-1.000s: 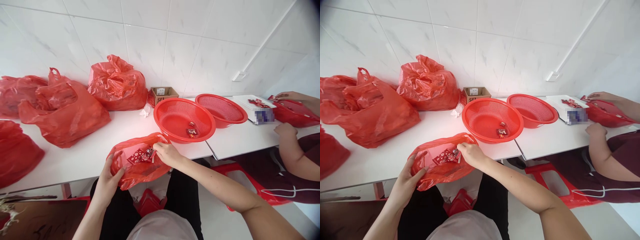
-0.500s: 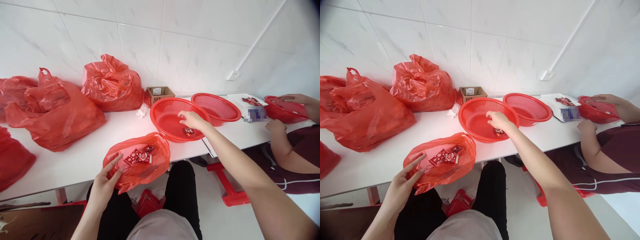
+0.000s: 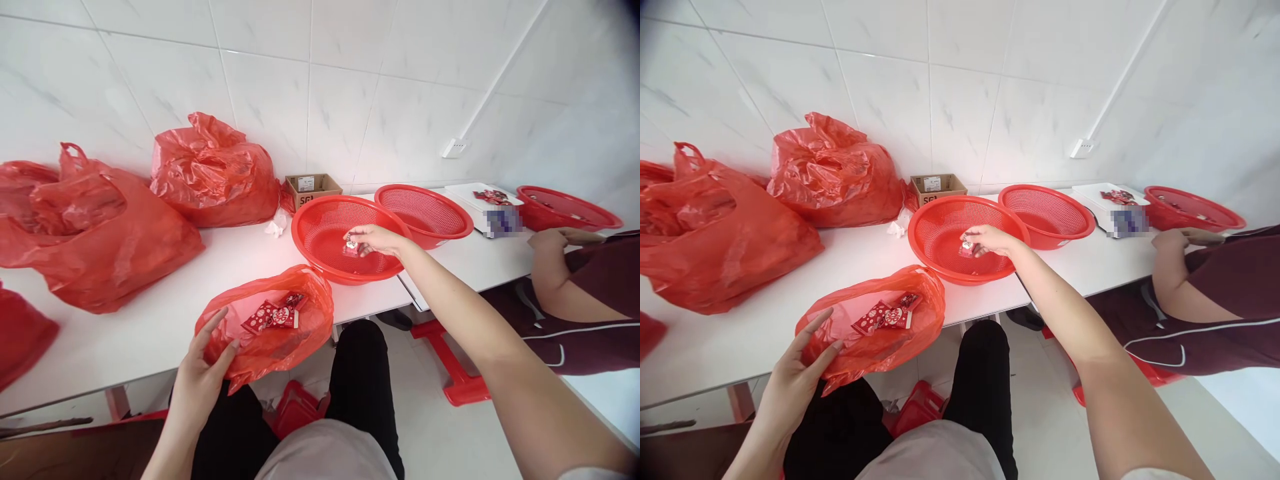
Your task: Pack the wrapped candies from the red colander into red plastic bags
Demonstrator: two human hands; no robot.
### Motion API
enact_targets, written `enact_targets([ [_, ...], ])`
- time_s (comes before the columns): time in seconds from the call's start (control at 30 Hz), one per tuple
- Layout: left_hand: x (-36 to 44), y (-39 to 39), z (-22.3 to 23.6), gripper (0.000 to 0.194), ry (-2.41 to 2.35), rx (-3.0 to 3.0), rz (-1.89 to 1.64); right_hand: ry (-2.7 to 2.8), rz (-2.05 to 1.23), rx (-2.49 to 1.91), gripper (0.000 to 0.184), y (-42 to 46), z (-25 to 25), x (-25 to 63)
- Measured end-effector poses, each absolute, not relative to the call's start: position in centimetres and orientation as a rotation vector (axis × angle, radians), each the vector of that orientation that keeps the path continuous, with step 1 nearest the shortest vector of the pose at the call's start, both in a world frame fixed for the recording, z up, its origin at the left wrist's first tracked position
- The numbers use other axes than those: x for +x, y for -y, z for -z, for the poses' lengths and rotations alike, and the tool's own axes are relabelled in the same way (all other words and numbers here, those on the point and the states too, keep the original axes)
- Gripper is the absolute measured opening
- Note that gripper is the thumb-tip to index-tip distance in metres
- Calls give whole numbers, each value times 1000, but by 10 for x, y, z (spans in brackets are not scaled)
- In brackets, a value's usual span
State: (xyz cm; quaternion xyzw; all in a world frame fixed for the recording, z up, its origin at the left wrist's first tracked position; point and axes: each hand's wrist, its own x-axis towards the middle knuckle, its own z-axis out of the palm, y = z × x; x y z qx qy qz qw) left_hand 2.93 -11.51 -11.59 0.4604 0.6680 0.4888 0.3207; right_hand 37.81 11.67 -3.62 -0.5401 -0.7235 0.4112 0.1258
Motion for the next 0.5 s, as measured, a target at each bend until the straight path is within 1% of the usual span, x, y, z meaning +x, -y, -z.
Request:
enact_targets([
  [0.07,30,115,115,62,-1788,1192,-1276,1935,-1416,-1311,28,-106,25,370],
  [0.13,32,115,113,63,-1794,1183,-1279,1746,-1659,-1051,25,-94,17,361],
  [0.2,34,115,111,63,-1778,1183,-1287,1656,-1800,-918,23,-82,13,348],
  [0.3,37,115,108,65,-1775,1168,-1291,1644,-1908,-845,21,-61,22,319],
  [0.4,40,114,107,69,-1768,1124,-1292,1645,-1988,-812,23,-35,52,279],
  [0.43,40,114,107,70,-1767,1115,-1293,1670,-1968,-841,26,-27,63,266],
  [0.5,41,113,107,72,-1771,1111,-1297,1803,-1772,-963,34,-15,82,246],
])
